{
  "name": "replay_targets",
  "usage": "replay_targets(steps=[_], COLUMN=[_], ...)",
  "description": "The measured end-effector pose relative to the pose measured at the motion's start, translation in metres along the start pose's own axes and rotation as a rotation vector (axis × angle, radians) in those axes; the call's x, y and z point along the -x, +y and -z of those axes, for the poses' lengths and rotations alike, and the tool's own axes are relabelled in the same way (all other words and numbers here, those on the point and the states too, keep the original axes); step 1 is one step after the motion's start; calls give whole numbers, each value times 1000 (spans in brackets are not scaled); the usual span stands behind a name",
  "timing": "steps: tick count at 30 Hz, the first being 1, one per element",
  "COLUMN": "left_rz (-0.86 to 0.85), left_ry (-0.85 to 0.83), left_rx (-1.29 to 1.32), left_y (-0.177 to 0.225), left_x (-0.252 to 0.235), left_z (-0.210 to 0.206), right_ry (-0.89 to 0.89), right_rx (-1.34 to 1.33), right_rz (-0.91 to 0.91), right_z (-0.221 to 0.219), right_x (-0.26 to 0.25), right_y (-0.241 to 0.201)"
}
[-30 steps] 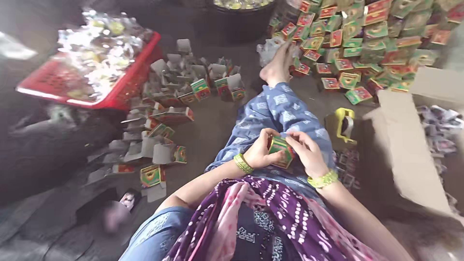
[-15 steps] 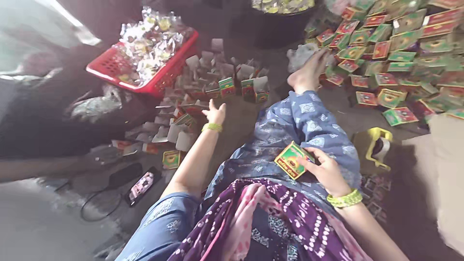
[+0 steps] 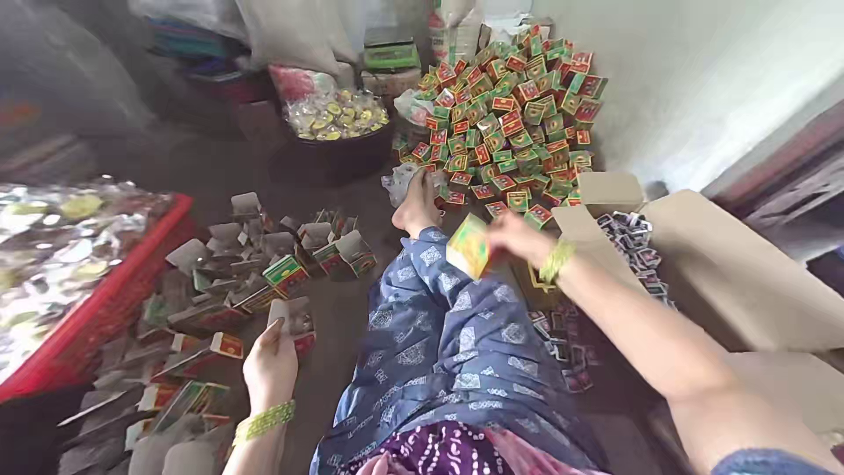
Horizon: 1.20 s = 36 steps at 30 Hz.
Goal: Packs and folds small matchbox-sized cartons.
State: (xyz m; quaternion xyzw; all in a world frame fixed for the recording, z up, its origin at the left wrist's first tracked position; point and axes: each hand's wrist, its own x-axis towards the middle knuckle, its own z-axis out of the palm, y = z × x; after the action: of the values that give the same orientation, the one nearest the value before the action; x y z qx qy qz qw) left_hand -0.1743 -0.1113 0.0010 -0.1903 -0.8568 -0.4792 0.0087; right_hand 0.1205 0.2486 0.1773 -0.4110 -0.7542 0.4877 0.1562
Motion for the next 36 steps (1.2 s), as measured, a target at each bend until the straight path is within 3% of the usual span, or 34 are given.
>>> replay_targets(steps=[2,5,9,14,16,19,22,25,27,32,36], left_rz=[-178,-336,-347,-198,-163,-280,-317,-289,-285,-370,-431], left_ry=[-10,-163,-477,-833,-816,-866,-982,-1013,-993,-1002,-976], left_rx=[106,402,634,706,706,664,702,353,361,664,760], left_y=[22,58,102,118,115,99,87,94,104,122,110], left_x=[10,23,50,94,107,116,124,128,128,129,132], left_z=[5,5,-6,-44,-60,-75,-86,-87,-90,-103,-116], right_ry=[428,598,406,165,195,277,193,94,89,45,87], right_rx=[-410,-685,-393,29,88,272,462,597,610,638,726], right_rz=[237,424,410,366,255,26,-292,-498,-494,-349,-323], right_z=[45,82,35,-25,-28,-15,4,13,14,0,-19], right_x=[-28,-27,15,54,69,95,116,126,124,104,83], right_y=[-40,-85,-62,53,99,158,193,224,244,268,281])
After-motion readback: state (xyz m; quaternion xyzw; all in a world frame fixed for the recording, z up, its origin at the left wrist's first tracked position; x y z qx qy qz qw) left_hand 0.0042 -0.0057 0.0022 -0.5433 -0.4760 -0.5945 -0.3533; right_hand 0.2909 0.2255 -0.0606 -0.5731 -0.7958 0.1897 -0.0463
